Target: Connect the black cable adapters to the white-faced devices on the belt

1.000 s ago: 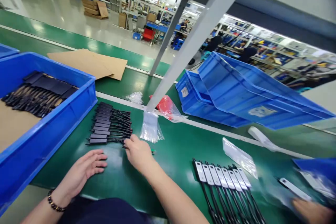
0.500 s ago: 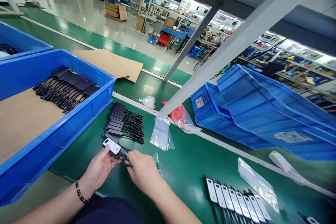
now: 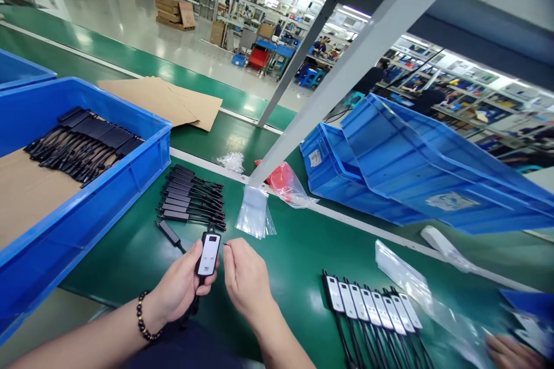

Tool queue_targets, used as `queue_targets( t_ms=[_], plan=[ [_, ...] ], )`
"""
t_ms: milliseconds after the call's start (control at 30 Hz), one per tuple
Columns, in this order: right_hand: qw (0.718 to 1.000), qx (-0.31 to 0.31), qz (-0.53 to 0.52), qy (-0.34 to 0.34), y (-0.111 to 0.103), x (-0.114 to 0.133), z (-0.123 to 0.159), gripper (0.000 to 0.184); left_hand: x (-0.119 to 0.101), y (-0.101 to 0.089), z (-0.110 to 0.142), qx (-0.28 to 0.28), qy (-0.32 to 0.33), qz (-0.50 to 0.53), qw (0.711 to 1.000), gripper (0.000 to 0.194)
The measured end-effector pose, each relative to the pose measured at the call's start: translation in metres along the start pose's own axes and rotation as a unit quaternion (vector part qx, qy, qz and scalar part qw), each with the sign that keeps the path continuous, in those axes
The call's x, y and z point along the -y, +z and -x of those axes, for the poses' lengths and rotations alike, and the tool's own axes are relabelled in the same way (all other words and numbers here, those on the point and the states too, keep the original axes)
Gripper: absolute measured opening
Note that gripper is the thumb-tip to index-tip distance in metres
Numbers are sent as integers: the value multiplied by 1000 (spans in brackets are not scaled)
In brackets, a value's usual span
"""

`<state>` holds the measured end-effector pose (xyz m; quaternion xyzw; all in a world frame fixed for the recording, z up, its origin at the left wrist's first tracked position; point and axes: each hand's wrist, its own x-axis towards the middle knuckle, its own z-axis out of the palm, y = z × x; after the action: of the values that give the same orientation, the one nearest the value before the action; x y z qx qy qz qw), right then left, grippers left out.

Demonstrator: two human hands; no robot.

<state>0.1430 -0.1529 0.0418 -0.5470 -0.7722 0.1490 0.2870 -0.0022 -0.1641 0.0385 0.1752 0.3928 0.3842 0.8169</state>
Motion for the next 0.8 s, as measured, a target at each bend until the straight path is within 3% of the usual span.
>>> queue_targets(
  t_ms=[467,800],
  plan=[
    [998,7,58,22,6,-4,-3,31,7,7,-1,12,16,-20,1000,36],
    [988,93,-83,89,1,-6,-6,35,8,5,-2,26,17,-12,999,34]
  ],
)
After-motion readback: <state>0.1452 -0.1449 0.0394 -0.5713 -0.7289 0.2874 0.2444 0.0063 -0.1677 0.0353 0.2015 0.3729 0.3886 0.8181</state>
